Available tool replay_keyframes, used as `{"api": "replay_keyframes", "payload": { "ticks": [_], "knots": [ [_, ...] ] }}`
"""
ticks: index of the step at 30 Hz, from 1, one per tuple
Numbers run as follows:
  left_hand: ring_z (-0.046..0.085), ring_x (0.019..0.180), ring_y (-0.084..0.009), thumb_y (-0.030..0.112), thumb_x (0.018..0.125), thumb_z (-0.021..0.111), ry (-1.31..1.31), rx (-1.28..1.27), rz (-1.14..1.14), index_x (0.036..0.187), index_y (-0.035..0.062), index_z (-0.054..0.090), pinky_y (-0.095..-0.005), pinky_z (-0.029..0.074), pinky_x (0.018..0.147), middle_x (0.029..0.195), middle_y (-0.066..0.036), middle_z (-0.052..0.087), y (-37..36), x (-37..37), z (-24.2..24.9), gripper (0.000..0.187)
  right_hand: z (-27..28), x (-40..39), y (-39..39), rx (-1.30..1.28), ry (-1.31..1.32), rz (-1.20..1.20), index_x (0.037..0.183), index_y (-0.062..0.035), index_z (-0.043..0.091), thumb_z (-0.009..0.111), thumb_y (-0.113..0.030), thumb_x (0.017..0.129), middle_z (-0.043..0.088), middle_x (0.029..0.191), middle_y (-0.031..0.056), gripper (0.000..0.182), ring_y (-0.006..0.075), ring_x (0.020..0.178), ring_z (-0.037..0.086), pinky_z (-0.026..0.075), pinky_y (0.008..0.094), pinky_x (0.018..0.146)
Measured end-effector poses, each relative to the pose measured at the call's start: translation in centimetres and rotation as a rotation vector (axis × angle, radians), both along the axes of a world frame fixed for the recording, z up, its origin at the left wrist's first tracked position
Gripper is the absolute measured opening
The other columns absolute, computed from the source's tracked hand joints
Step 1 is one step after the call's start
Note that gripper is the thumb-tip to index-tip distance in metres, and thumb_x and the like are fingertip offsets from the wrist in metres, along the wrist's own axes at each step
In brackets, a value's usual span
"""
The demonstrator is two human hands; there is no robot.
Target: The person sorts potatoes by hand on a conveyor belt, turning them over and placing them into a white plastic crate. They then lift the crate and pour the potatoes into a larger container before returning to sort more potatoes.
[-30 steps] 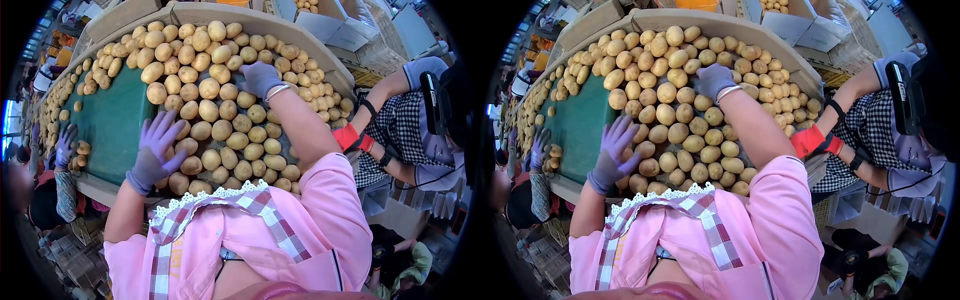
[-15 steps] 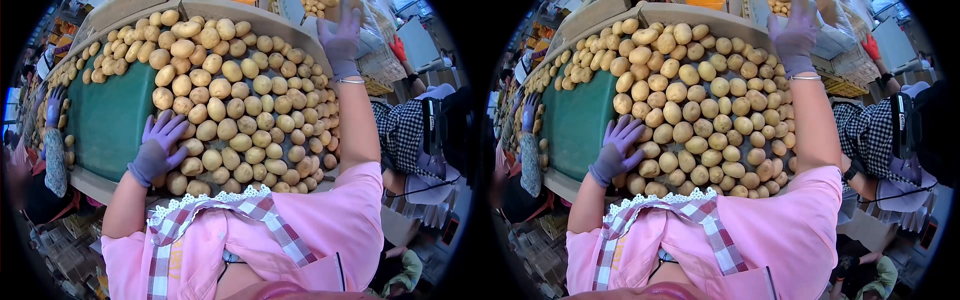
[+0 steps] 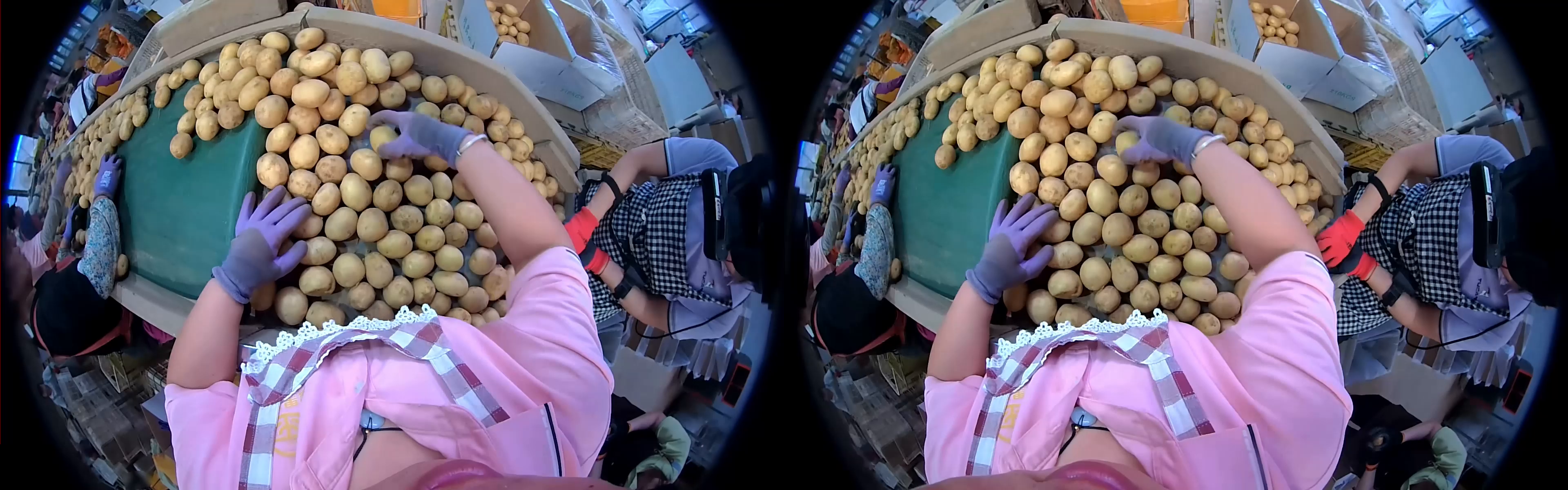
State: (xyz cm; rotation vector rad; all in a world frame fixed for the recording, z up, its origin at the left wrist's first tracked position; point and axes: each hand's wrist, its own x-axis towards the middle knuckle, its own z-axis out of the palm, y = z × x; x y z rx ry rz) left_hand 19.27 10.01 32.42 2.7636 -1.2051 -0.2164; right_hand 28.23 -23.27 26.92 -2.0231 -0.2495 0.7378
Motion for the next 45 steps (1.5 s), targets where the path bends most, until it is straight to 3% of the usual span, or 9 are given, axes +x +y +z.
{"api": "replay_keyframes", "payload": {
  "ticks": [5,9,10,14,23,30,35,39,45],
  "knots": [
    [0.042,0.137,-0.0369,0.030,0.080,0.068,0.056,-0.043,0.046,0.136,0.0150,0.056,-0.0632,0.026,0.113,0.139,-0.007,0.056,-0.4,-0.2,0.6,0.059,3.6,-9.1,-0.8,-0.332,-1.066,0.115,0.124,-0.0171,0.065,0.074,-0.021,0.076,0.064,0.115,0.0119,0.049,0.0218,0.083,0.065,0.054,0.0363,0.071],
    [0.042,0.137,-0.0380,0.030,0.080,0.067,0.041,-0.044,0.048,0.135,0.0147,0.056,-0.0631,0.026,0.113,0.139,-0.007,0.056,-0.6,-0.3,0.7,0.058,6.0,-2.3,-10.5,-0.539,-1.595,-0.510,0.126,-0.0145,0.065,0.073,-0.017,0.079,0.064,0.118,0.0154,0.048,0.0304,0.081,0.064,0.053,0.0396,0.075],
    [0.043,0.136,-0.0378,0.030,0.080,0.066,0.034,-0.045,0.041,0.135,0.0144,0.057,-0.0633,0.026,0.113,0.138,-0.007,0.057,-0.6,-0.3,0.7,0.058,6.4,-1.4,-11.9,-0.823,-1.409,-0.832,0.125,-0.0080,0.064,0.073,-0.016,0.082,0.067,0.117,0.0148,0.045,0.0322,0.086,0.066,0.053,0.0390,0.079],
    [0.044,0.136,-0.0370,0.030,0.080,0.066,0.016,-0.045,0.043,0.135,0.0146,0.057,-0.0634,0.026,0.113,0.136,-0.007,0.058,0.1,-0.5,0.1,0.057,2.5,-1.7,-5.6,-0.077,-1.290,-0.426,0.118,-0.0068,0.068,0.072,-0.017,0.084,0.073,0.102,0.0135,0.036,0.0264,0.088,0.069,0.055,0.0376,0.078],
    [0.045,0.134,-0.0375,0.030,0.082,0.067,-0.101,-0.035,0.122,0.134,0.0137,0.056,-0.0620,0.027,0.112,0.138,-0.009,0.055,0.4,0.5,0.3,0.056,-1.5,-5.6,2.6,-0.121,-0.369,0.034,0.109,-0.0072,0.065,0.070,-0.043,0.074,0.070,0.096,0.0176,0.050,0.0347,0.092,0.069,0.054,0.0447,0.080],
    [0.041,0.136,-0.0391,0.028,0.081,0.067,-0.179,-0.001,0.175,0.137,0.0130,0.053,-0.0628,0.027,0.110,0.146,-0.010,0.048,1.1,0.6,-0.3,0.060,6.5,-6.9,-2.8,-0.345,-1.612,-0.062,0.119,-0.0122,0.061,0.076,-0.033,0.071,0.063,0.096,0.0079,0.055,0.0272,0.085,0.063,0.052,0.0417,0.073],
    [0.040,0.137,-0.0400,0.028,0.081,0.068,-0.188,-0.010,0.212,0.138,0.0131,0.052,-0.0631,0.026,0.111,0.148,-0.010,0.047,0.7,0.7,0.2,0.062,5.5,-2.2,-8.2,-0.478,-1.593,-0.512,0.108,-0.0089,0.066,0.072,-0.024,0.081,0.068,0.089,0.0093,0.031,0.0297,0.075,0.065,0.052,0.0395,0.066],
    [0.039,0.138,-0.0409,0.029,0.081,0.068,-0.191,-0.008,0.209,0.140,0.0148,0.051,-0.0634,0.025,0.111,0.148,-0.009,0.047,0.9,0.6,0.0,0.064,-0.1,-8.9,4.0,-0.483,-0.607,0.271,0.097,-0.0079,0.067,0.064,-0.046,0.086,0.070,0.089,0.0149,0.040,0.0312,0.084,0.069,0.054,0.0470,0.074],
    [0.038,0.138,-0.0414,0.030,0.081,0.068,-0.214,0.036,0.243,0.143,0.0194,0.049,-0.0640,0.024,0.112,0.148,-0.013,0.046,1.0,0.5,0.6,0.065,-0.3,-10.7,3.1,-0.476,-0.311,0.202,0.114,-0.0065,0.062,0.067,-0.049,0.081,0.068,0.105,0.0191,0.054,0.0362,0.095,0.067,0.054,0.0467,0.081]
  ]
}}
